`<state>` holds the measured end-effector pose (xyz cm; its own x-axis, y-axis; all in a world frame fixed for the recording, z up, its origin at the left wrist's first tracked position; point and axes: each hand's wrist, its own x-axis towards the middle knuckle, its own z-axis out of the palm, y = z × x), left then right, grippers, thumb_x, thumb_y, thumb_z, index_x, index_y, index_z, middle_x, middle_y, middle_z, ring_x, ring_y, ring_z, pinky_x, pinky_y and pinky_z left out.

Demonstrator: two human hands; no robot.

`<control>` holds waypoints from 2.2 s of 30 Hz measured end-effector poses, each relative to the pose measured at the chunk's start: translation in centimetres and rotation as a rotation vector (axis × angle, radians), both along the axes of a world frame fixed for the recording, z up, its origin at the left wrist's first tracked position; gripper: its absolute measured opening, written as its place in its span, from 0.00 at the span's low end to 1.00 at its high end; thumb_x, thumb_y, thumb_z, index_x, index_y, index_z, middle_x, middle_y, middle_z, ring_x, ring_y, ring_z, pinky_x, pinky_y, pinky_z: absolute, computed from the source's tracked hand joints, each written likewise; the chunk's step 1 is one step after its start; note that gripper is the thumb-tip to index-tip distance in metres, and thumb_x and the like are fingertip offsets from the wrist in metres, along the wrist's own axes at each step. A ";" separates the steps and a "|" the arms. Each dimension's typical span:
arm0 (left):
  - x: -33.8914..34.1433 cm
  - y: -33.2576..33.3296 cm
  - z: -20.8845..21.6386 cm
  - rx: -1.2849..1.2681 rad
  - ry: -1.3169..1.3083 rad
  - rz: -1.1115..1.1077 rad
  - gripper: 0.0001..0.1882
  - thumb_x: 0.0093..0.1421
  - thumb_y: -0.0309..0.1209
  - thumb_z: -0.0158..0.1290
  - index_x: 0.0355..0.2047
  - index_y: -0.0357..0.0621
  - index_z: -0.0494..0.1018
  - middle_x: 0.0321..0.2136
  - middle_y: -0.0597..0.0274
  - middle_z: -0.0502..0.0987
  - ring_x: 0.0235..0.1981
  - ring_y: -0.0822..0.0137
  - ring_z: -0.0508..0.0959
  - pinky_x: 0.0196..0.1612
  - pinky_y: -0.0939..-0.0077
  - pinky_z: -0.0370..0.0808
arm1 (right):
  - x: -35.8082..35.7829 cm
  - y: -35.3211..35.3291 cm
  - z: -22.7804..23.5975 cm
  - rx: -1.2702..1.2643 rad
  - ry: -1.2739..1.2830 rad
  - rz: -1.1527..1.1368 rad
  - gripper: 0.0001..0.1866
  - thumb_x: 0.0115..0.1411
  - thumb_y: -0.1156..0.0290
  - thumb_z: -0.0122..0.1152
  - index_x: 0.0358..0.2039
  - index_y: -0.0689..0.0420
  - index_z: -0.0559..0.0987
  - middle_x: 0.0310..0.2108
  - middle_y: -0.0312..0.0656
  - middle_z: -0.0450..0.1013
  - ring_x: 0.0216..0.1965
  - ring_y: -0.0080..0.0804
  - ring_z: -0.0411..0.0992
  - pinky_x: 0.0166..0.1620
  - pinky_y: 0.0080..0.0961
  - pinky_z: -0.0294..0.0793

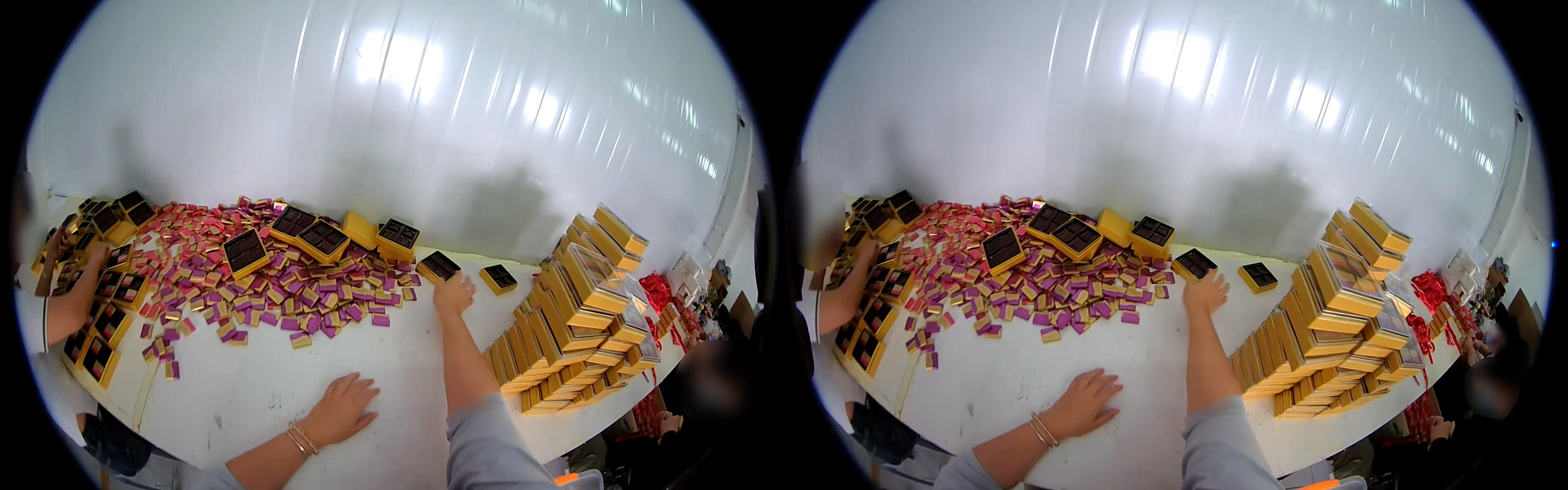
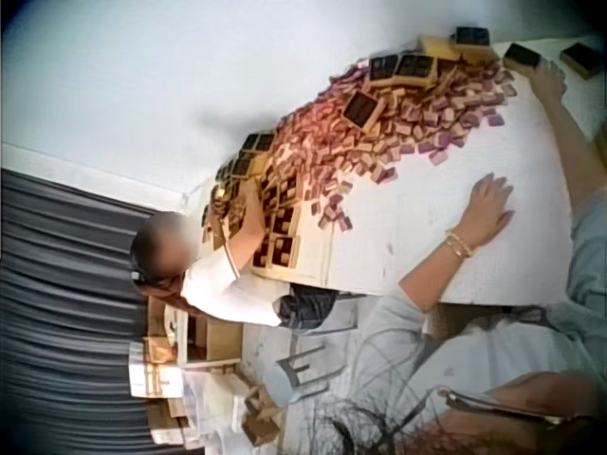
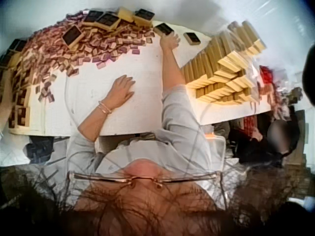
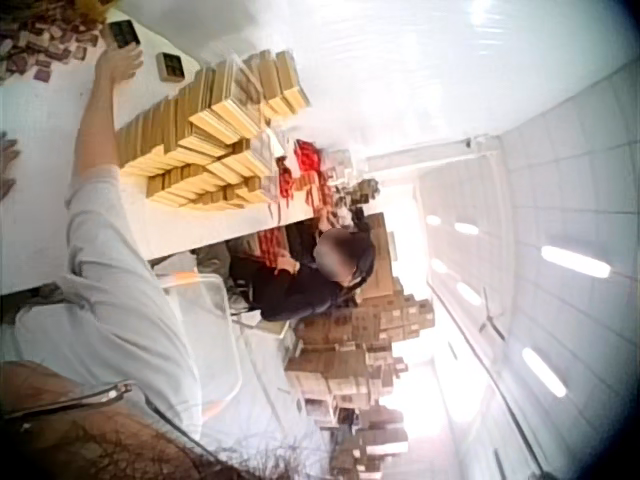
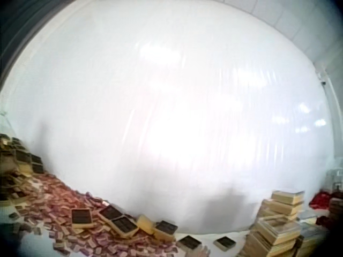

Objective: The person assembles cosmetic compacts by placing small pink and yellow rectangular inserts into black trays. They pick up the inserts from a large pile on the table, place them into the tray slots, and then cover the trays with clear plastic lids. The finished compacts are stacked in a pile on the right side of the table.

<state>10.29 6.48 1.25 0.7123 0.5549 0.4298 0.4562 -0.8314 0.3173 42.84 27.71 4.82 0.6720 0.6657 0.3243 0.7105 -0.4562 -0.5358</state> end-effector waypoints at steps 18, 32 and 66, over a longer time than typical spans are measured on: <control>-0.4 1.8 1.9 -0.107 0.101 -0.031 0.24 0.65 0.46 0.53 0.55 0.45 0.72 0.60 0.52 0.69 0.65 0.48 0.62 0.68 0.50 0.57 | 6.3 9.2 1.4 -0.445 0.035 -0.134 0.45 0.58 0.30 0.49 0.67 0.47 0.67 0.68 0.56 0.57 0.70 0.54 0.51 0.68 0.71 0.37; -1.1 0.8 -0.3 -0.121 -0.155 0.020 0.23 0.65 0.39 0.55 0.56 0.40 0.70 0.60 0.50 0.67 0.64 0.48 0.63 0.67 0.55 0.61 | -3.5 -7.3 -1.5 -0.564 -0.300 0.025 0.23 0.65 0.58 0.50 0.56 0.57 0.74 0.58 0.48 0.65 0.60 0.51 0.63 0.55 0.51 0.70; -6.3 2.5 3.1 -0.594 -0.003 -0.066 0.20 0.62 0.38 0.60 0.52 0.44 0.76 0.38 0.60 0.81 0.34 0.67 0.80 0.40 0.72 0.78 | -7.3 -9.4 -2.8 -0.030 -0.378 0.933 0.18 0.57 0.68 0.67 0.49 0.55 0.79 0.47 0.44 0.74 0.49 0.53 0.69 0.52 0.44 0.72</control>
